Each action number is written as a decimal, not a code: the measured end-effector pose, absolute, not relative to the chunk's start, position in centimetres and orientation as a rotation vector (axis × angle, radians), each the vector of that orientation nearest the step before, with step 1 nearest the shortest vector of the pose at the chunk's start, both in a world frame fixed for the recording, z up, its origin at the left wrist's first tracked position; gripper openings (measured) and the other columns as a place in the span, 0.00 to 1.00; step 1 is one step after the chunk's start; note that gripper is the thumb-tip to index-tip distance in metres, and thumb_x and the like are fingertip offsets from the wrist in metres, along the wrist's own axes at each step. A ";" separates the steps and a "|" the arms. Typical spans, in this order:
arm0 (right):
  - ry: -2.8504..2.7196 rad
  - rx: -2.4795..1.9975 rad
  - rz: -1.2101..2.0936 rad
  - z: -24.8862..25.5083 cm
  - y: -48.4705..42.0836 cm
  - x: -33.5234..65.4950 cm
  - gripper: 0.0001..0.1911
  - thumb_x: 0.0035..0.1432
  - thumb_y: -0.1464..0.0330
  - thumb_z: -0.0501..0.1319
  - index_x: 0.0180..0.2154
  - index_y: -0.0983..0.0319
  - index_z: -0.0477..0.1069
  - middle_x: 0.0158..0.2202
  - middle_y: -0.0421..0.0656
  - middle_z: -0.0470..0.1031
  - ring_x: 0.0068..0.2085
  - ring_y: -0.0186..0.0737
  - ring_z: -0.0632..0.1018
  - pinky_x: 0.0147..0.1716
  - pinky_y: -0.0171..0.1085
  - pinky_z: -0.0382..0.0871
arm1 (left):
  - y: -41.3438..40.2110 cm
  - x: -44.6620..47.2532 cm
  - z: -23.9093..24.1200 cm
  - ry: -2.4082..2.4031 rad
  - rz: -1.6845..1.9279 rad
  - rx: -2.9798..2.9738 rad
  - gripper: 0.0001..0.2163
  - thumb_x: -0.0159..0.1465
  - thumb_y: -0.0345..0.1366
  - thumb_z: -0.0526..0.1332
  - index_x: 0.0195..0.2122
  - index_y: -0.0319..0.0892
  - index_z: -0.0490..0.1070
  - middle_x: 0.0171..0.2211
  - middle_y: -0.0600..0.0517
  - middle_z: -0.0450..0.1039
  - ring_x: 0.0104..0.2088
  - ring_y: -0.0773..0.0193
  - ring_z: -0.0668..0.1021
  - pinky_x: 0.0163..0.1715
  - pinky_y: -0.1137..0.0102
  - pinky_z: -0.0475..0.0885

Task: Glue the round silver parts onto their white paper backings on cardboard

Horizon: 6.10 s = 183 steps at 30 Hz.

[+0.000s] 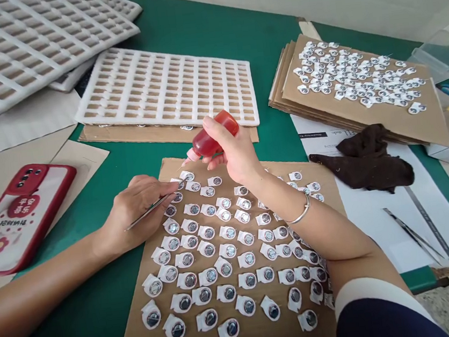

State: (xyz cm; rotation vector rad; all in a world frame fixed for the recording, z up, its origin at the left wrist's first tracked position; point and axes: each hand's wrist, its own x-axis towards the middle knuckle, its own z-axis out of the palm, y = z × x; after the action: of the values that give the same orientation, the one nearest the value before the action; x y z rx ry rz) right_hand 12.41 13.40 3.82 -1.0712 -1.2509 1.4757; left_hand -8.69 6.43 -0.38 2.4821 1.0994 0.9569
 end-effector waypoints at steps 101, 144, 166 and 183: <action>-1.758 -1.053 0.644 0.9 12.3 11.6 0.14 0.50 0.58 0.65 0.33 0.59 0.67 0.29 0.39 0.72 0.28 0.35 0.72 0.31 0.38 0.71 | 5.2 -6.6 -0.2 1.019 0.641 3.161 0.09 0.62 0.22 0.52 0.35 0.27 0.71 0.34 0.37 0.72 0.36 0.53 0.73 0.35 0.59 0.69; -1.771 -1.075 0.507 1.3 12.0 11.9 0.13 0.50 0.59 0.64 0.30 0.60 0.66 0.28 0.39 0.71 0.28 0.35 0.72 0.29 0.39 0.69 | 7.3 -9.0 0.9 1.003 0.771 2.344 0.09 0.63 0.28 0.54 0.44 0.41 0.68 0.37 0.50 0.74 0.37 0.60 0.76 0.43 0.63 0.66; -1.798 -1.036 0.484 1.3 11.9 11.8 0.13 0.49 0.60 0.65 0.30 0.60 0.66 0.28 0.39 0.72 0.29 0.35 0.73 0.30 0.38 0.69 | 7.4 -9.1 0.9 0.970 0.819 2.365 0.09 0.63 0.27 0.54 0.43 0.41 0.67 0.38 0.50 0.75 0.39 0.60 0.77 0.43 0.64 0.67; -1.799 -1.026 0.538 1.2 11.6 11.7 0.12 0.50 0.59 0.64 0.30 0.59 0.65 0.28 0.39 0.72 0.29 0.36 0.73 0.29 0.39 0.69 | 7.6 -9.1 0.4 1.000 0.862 2.391 0.07 0.62 0.27 0.55 0.38 0.43 0.69 0.38 0.51 0.76 0.39 0.61 0.77 0.39 0.66 0.70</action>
State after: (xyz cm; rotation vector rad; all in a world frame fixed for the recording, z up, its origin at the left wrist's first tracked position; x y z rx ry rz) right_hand 11.75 11.64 1.24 -1.0265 -1.7990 0.5385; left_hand -9.12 7.61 0.43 2.3907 1.0003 0.8617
